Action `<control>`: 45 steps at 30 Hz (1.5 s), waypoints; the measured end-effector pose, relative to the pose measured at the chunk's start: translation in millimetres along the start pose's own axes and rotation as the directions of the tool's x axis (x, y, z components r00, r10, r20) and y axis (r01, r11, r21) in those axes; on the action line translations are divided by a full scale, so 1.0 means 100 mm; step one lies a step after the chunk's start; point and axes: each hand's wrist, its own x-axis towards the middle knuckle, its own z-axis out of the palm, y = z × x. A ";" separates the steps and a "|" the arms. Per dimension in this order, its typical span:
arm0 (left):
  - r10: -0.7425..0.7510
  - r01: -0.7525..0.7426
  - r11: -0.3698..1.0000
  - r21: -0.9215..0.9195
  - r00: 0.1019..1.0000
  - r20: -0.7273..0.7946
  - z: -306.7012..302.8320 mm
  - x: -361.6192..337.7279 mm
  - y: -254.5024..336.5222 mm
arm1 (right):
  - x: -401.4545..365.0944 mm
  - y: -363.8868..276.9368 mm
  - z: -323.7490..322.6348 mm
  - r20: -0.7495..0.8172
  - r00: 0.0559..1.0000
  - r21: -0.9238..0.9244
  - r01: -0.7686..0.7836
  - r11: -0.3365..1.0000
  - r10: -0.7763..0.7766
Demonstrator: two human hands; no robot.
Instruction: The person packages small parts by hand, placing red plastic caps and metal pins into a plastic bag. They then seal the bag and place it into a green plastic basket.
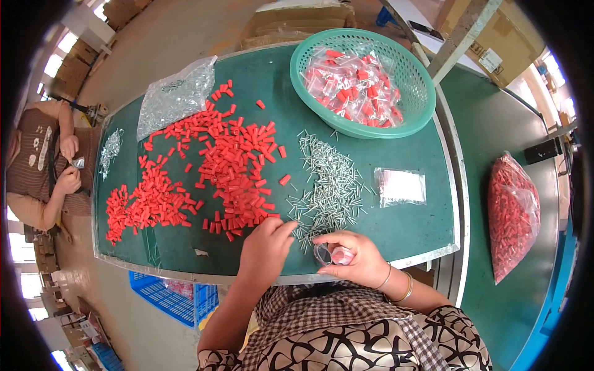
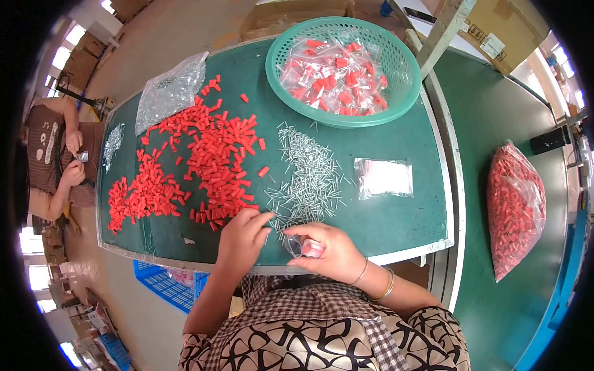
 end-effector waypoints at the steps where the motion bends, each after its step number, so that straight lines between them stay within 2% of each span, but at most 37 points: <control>1: -0.001 0.000 0.999 0.040 0.999 0.033 0.01 0.02 0.03 | 0.00 0.01 0.01 -0.010 1.000 0.006 0.012 1.000 -0.012; 5: 0.081 -0.104 0.972 0.212 0.990 0.115 0.05 0.10 0.06 | -0.03 0.01 0.00 -0.034 0.999 0.023 0.024 0.999 -0.023; 8: 0.095 -0.138 0.950 0.281 0.982 0.161 0.10 0.17 0.00 | -0.05 0.00 0.01 -0.037 0.999 0.015 0.003 1.000 -0.003; 14: 0.241 -0.306 0.862 0.404 0.949 0.205 0.09 0.27 0.00 | -0.10 -0.05 -0.03 -0.036 0.998 0.010 -0.045 0.999 0.045; 17: 0.214 -0.280 0.863 0.421 0.957 0.198 0.15 0.30 -0.05 | -0.12 -0.04 -0.02 -0.038 0.998 -0.004 -0.042 0.999 0.042; 20: 0.182 -0.191 0.960 0.203 0.981 0.066 0.17 0.33 -0.15 | -0.13 -0.07 -0.02 -0.065 0.997 -0.008 -0.049 0.999 0.048; 21: 0.047 -0.047 0.999 0.006 0.996 0.072 0.14 0.33 -0.16 | -0.13 -0.06 -0.02 -0.073 0.996 -0.005 -0.050 0.999 0.049; 22: -0.087 0.105 0.976 -0.189 0.991 0.105 0.10 0.32 -0.15 | -0.14 -0.05 -0.02 -0.081 0.995 -0.002 -0.052 0.999 0.052; 24: -0.279 0.350 0.790 -0.503 0.936 0.213 0.03 0.30 -0.14 | -0.14 -0.03 -0.01 -0.095 0.994 0.001 -0.052 0.999 0.052; 26: -0.384 0.498 0.498 -0.710 0.861 0.334 -0.04 0.27 -0.13 | -0.12 -0.01 0.00 -0.103 0.994 -0.002 -0.046 0.999 0.046; 29: -0.433 0.512 0.266 -0.817 0.820 0.373 -0.03 0.23 -0.10 | -0.07 0.00 0.02 -0.095 0.994 -0.009 -0.056 0.998 0.055; 32: -0.401 0.500 0.101 -0.860 0.812 0.424 -0.02 0.18 -0.17 | -0.03 -0.02 0.03 -0.096 0.995 -0.026 -0.025 0.999 0.022; 38: -0.388 0.469 -0.012 -0.883 0.812 0.436 -0.02 0.15 -0.19 | 0.03 -0.03 0.06 -0.105 0.994 -0.031 -0.035 0.999 0.032; 41: -0.415 0.488 0.130 -0.863 0.817 0.400 -0.10 0.08 0.02 | 0.05 -0.05 0.05 -0.105 0.992 -0.011 -0.068 0.998 0.067; 44: -0.294 0.326 0.608 -0.724 0.939 0.175 -0.09 0.00 0.19 | 0.07 -0.05 0.07 -0.111 0.991 -0.008 -0.074 0.997 0.073; 45: -0.207 0.174 0.699 -0.694 0.978 0.036 -0.03 -0.02 0.18 | 0.08 -0.05 0.07 -0.104 0.992 -0.003 -0.078 0.997 0.077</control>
